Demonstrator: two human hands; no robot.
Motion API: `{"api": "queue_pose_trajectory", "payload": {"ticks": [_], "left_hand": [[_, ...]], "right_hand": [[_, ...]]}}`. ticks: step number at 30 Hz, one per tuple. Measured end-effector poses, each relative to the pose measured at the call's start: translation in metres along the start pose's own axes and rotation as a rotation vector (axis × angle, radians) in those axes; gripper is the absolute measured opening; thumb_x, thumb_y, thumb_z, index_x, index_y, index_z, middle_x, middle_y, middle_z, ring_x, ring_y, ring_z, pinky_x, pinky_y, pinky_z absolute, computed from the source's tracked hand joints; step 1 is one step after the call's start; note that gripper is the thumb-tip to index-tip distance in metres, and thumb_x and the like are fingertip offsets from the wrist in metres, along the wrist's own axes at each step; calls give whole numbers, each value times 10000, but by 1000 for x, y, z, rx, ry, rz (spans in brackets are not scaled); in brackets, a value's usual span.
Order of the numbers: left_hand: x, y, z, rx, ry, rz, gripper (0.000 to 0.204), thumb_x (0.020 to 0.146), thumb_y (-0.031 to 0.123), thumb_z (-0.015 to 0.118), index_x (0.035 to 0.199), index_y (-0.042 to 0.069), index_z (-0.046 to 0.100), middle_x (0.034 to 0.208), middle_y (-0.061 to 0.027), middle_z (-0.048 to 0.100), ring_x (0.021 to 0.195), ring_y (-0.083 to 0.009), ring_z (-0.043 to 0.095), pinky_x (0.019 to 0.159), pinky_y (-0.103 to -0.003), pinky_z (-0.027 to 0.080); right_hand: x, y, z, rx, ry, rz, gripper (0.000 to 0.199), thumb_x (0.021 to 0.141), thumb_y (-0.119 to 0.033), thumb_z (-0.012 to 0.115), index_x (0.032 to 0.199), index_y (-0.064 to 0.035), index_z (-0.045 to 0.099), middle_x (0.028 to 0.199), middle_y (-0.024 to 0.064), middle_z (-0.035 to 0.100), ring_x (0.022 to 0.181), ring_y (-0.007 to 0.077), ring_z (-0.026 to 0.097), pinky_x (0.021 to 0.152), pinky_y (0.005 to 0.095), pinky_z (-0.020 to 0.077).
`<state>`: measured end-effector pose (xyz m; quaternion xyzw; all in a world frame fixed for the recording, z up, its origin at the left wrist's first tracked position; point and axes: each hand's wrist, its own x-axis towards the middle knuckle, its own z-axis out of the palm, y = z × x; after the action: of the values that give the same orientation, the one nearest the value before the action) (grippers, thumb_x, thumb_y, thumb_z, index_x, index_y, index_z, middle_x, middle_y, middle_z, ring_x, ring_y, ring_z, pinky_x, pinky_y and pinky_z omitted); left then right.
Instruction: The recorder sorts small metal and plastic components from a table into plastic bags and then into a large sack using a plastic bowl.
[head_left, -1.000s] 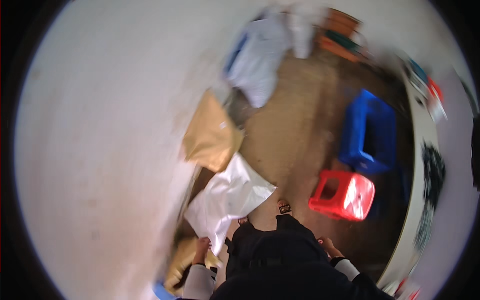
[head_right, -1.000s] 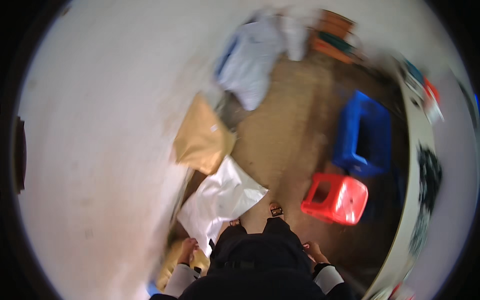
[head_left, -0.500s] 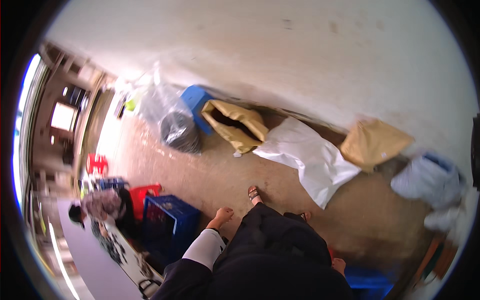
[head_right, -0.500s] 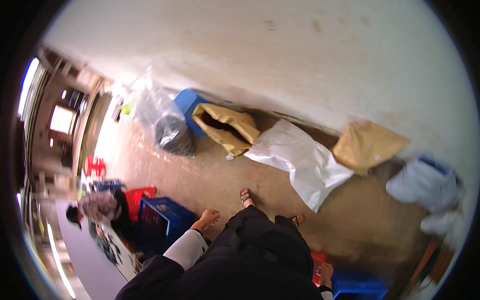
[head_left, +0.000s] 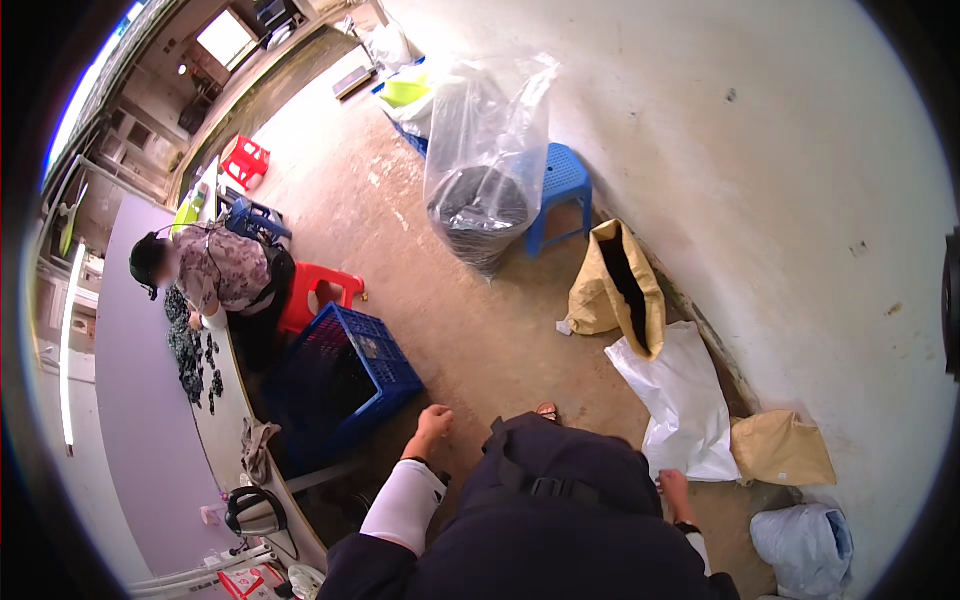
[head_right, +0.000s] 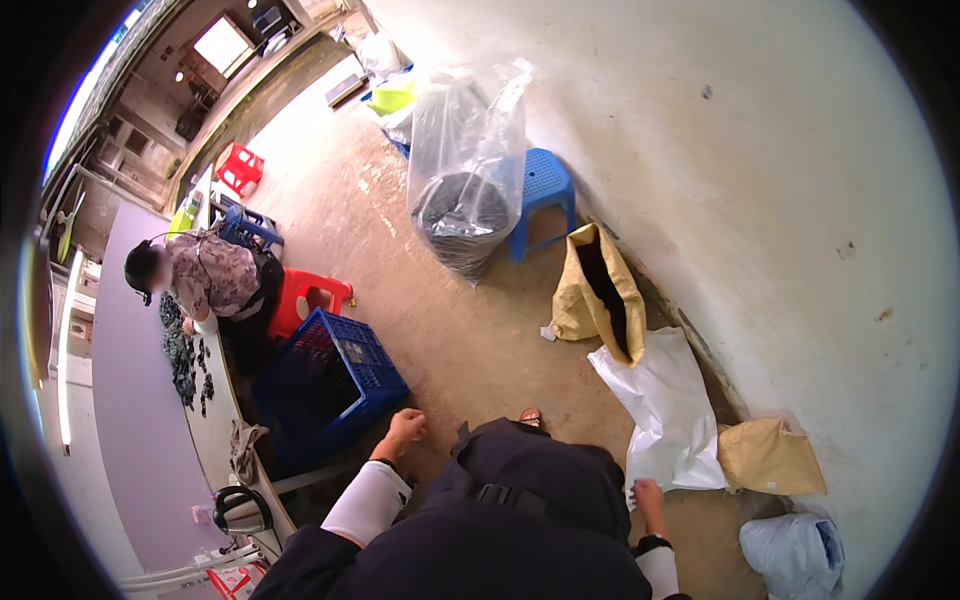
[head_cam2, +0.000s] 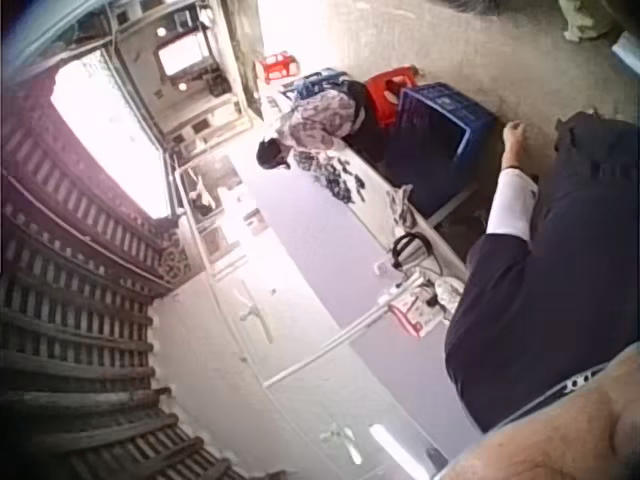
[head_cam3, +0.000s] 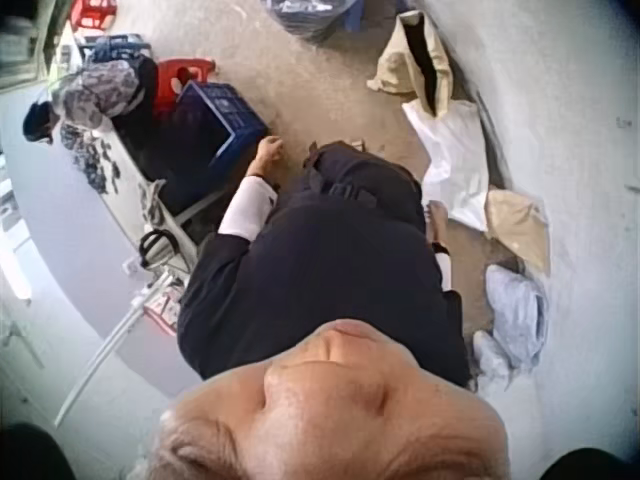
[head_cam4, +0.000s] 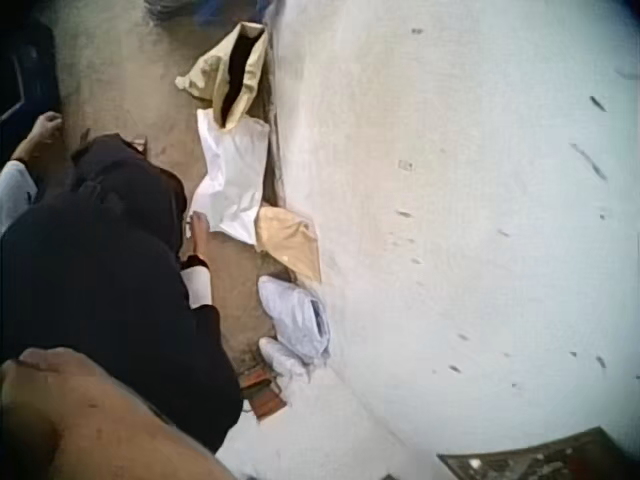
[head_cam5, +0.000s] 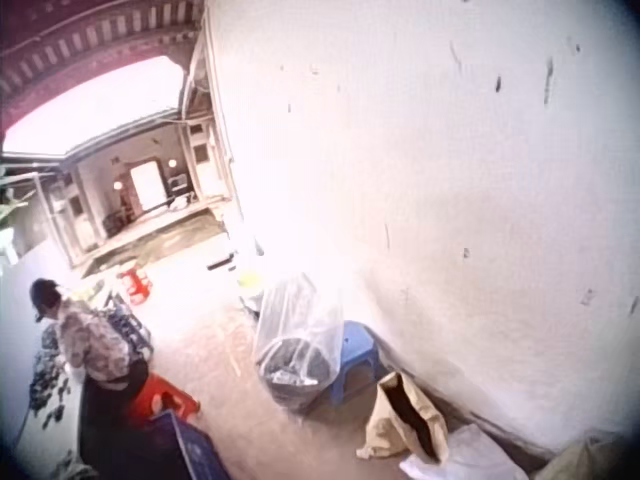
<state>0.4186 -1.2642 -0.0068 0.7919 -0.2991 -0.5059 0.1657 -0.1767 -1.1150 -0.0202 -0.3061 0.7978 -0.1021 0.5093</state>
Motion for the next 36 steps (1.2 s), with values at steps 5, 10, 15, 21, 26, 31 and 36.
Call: {"api": "queue_pose_trajectory", "payload": {"ticks": [5,10,15,21,26,31,36], "left_hand": [[21,59,-49,-184,49,-59,331,864,162,579,1157,7,584,910,-58,641,702,-146,622,607,-272,512],[55,145,-76,-330,66,43,344,884,166,582,1180,-6,560,956,-57,633,752,-129,613,636,-257,495],[103,247,-110,-382,137,158,350,900,168,580,1182,-36,542,988,-73,626,763,-132,605,614,-233,473],[185,311,-162,-321,194,81,396,897,208,593,1222,-7,521,1060,-83,616,795,-157,630,656,-266,521],[232,381,-215,-343,251,137,413,902,185,581,1256,-7,483,1088,-85,605,785,-153,632,642,-255,516],[333,441,-279,-259,235,211,429,871,157,589,1248,-15,476,1114,-108,571,774,-174,632,626,-285,517],[447,548,-332,-169,217,317,471,856,153,607,1269,-22,462,1177,-136,556,764,-170,636,610,-292,520]], "right_hand": [[21,-101,2,15,8,-75,214,823,-184,568,870,0,668,676,101,655,615,174,654,551,324,527],[58,-151,-13,-361,-53,-110,175,762,-141,607,869,-22,679,692,130,662,618,211,662,581,342,524],[160,-249,-28,-329,365,-346,118,798,-112,589,837,-22,655,751,165,645,713,337,624,689,412,501],[224,-565,-53,-370,736,-991,247,823,18,513,1065,-4,559,1099,175,566,1045,360,530,911,422,435],[209,-838,-64,-536,848,-1401,368,810,29,534,1172,-31,539,1329,126,458,1233,318,421,1032,417,335],[211,-1019,-65,-739,1125,-1512,559,791,4,576,1321,-138,465,1438,63,359,1312,289,340,1071,413,288],[251,-1133,-80,-1000,1346,-1353,846,757,-140,711,1456,-259,249,1537,-36,158,1395,248,202,1107,463,250]]}}
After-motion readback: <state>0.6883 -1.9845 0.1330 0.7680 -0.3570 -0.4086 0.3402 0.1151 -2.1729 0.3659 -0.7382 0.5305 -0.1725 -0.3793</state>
